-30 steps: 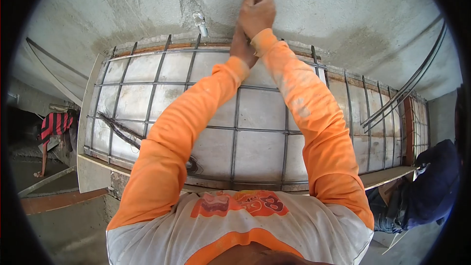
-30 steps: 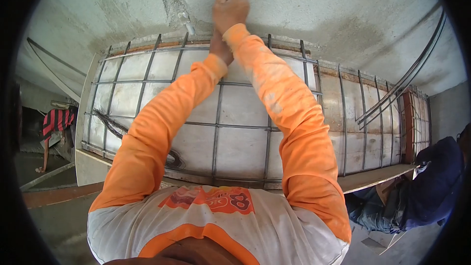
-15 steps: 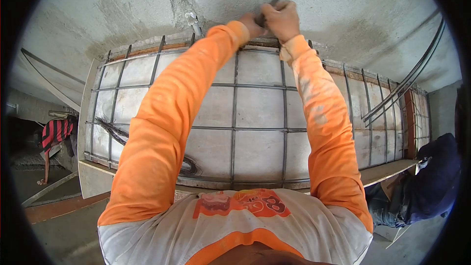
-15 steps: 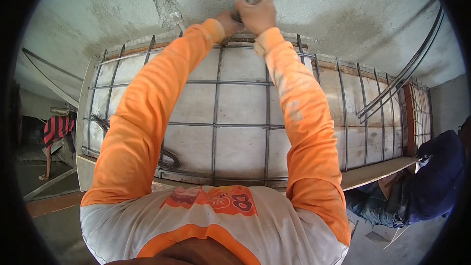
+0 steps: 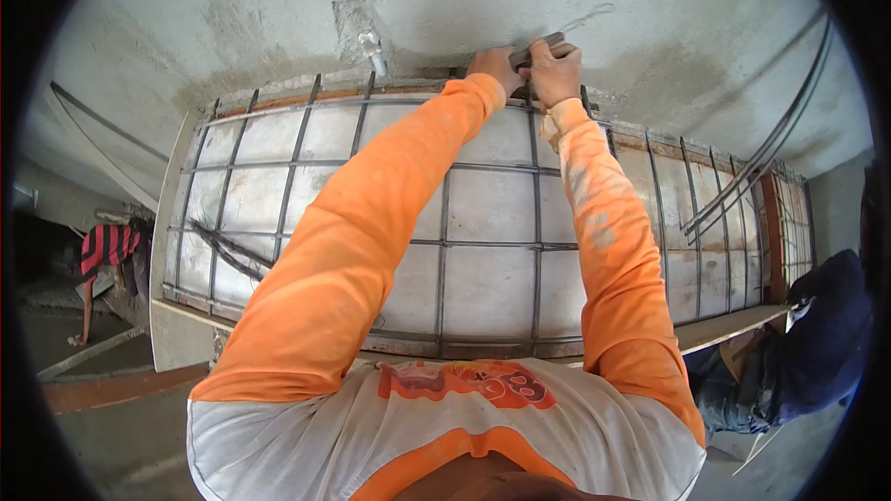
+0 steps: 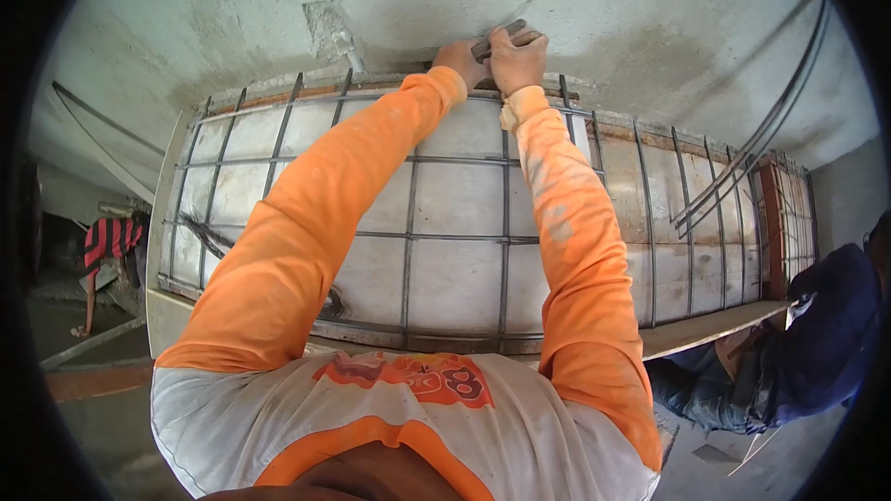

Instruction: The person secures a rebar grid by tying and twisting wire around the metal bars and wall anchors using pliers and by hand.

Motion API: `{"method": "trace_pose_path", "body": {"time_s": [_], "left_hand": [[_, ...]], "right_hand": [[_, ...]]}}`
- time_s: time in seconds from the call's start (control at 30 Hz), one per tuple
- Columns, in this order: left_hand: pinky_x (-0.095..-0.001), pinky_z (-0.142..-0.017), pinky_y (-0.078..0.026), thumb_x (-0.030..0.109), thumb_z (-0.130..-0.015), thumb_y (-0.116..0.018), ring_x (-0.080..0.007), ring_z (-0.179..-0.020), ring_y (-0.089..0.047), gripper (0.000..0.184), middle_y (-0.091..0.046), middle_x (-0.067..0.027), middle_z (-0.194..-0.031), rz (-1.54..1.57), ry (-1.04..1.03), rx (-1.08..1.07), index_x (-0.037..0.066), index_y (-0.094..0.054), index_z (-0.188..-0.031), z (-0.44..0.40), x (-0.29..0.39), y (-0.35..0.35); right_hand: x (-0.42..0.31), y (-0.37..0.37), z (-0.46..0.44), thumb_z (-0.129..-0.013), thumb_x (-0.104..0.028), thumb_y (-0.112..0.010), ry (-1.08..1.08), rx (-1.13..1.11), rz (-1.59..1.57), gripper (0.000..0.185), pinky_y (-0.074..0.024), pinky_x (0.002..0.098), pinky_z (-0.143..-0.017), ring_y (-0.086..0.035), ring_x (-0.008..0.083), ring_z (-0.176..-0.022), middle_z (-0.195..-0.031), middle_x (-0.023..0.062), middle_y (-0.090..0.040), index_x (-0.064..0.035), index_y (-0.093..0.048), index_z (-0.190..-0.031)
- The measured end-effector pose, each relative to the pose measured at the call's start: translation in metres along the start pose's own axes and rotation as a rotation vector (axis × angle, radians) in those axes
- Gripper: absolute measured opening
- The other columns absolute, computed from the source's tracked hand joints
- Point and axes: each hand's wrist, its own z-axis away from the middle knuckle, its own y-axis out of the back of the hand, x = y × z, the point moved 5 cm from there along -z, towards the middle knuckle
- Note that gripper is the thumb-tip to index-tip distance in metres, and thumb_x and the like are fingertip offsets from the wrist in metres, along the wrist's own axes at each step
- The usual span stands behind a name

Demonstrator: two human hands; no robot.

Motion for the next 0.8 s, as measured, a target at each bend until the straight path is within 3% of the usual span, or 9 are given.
{"method": "trace_pose_path", "body": {"time_s": [0.07,0.13,0.17,0.27,0.47,0.53,0.67,0.73,0.8], "left_hand": [[-0.0405,-0.083,-0.047,0.029,-0.076,-0.066,-0.0348,-0.097,-0.059,0.041,-0.064,-0.0188,-0.099,-0.003,-0.016,0.063,0.006,-0.058,-0.109,-0.002,0.006,-0.004],[-0.0415,-0.083,-0.047,0.028,-0.077,-0.067,-0.0348,-0.095,-0.060,0.043,-0.064,-0.0183,-0.099,0.417,-0.021,0.658,0.006,-0.054,-0.110,0.004,-0.017,-0.004],[-0.0415,-0.083,-0.047,0.028,-0.077,-0.067,-0.0348,-0.095,-0.060,0.043,-0.064,-0.0183,-0.099,0.406,-0.030,0.635,0.006,-0.054,-0.110,0.004,-0.018,-0.002],[-0.0388,-0.080,-0.047,0.026,-0.073,-0.073,-0.0295,-0.093,-0.061,0.045,-0.065,-0.0132,-0.097,0.771,0.093,0.496,0.005,-0.052,-0.108,0.001,-0.037,0.029],[-0.0288,-0.074,-0.047,0.017,-0.064,-0.081,-0.0146,-0.089,-0.056,0.048,-0.061,-0.0021,-0.093,0.730,-0.387,-0.200,0.004,-0.054,-0.101,-0.026,-0.053,0.060],[-0.0283,-0.072,-0.047,0.018,-0.066,-0.079,-0.0136,-0.087,-0.057,0.050,-0.060,-0.0027,-0.095,0.605,-0.345,-0.443,0.005,-0.052,-0.106,-0.029,-0.053,0.055],[-0.0281,-0.072,-0.047,0.016,-0.075,-0.071,-0.0139,-0.086,-0.056,0.041,-0.059,-0.0031,-0.093,0.516,-0.403,-0.306,0.006,-0.051,-0.110,-0.026,-0.059,0.042],[-0.0282,-0.070,-0.048,0.012,-0.084,-0.061,-0.0154,-0.082,-0.057,0.024,-0.059,-0.0019,-0.089,1.027,-0.288,0.274,0.006,-0.054,-0.106,0.004,-0.042,0.045],[-0.0296,-0.069,-0.048,0.009,-0.087,-0.055,-0.0161,-0.080,-0.058,0.013,-0.059,-0.0010,-0.082,1.339,-0.224,0.358,0.005,-0.057,-0.099,-0.023,-0.073,0.017]], "right_hand": [[0.002,0.000,-0.007,-0.071,-0.028,-0.072,0.097,0.050,0.278,0.045,-0.0516,0.0338,-0.052,-0.062,0.0231,-0.063,-0.074,0.0172,-0.059,0.0045,-0.044,-0.087],[-0.027,-0.019,0.015,-0.070,-0.036,-0.073,0.217,0.045,0.460,0.050,-0.0512,0.0337,-0.057,-0.062,0.0243,-0.068,-0.074,0.0165,-0.061,0.0037,-0.047,-0.085],[-0.045,-0.028,0.027,-0.069,-0.041,-0.073,0.286,0.034,0.514,0.053,-0.0510,0.0355,-0.060,-0.063,0.0269,-0.069,-0.075,0.0172,-0.063,0.0029,-0.049,-0.083],[-0.062,-0.046,0.025,-0.069,-0.046,-0.073,0.282,-0.153,0.575,0.057,-0.0504,0.0372,-0.069,-0.063,0.0307,-0.072,-0.078,0.0166,-0.064,0.0036,-0.053,-0.090],[-0.069,-0.102,0.007,-0.072,-0.046,-0.071,0.531,-0.703,0.245,0.059,-0.0486,0.0365,-0.073,-0.062,0.0282,-0.076,-0.081,0.0147,-0.065,0.0041,-0.058,-0.101],[-0.068,-0.115,0.013,-0.071,-0.049,-0.068,0.204,-0.893,0.190,0.057,-0.0473,0.0408,-0.078,-0.061,0.0344,-0.088,-0.087,0.0189,-0.065,0.0012,-0.059,-0.097],[-0.060,-0.127,0.015,-0.072,-0.050,-0.067,0.297,-0.364,0.374,0.051,-0.0477,0.0417,-0.076,-0.061,0.0346,-0.086,-0.084,0.0182,-0.065,-0.0010,-0.060,-0.085],[-0.061,-0.122,0.027,-0.073,-0.048,-0.069,0.332,0.014,0.408,0.049,-0.0484,0.0375,-0.070,-0.060,0.0316,-0.071,-0.074,0.0177,-0.061,-0.0005,-0.056,-0.073],[-0.063,-0.125,0.031,-0.075,-0.047,-0.067,0.348,-0.033,0.450,0.048,-0.0485,0.0359,-0.069,-0.061,0.0292,-0.072,-0.075,0.0166,-0.062,-0.0007,-0.057,-0.076]]}}
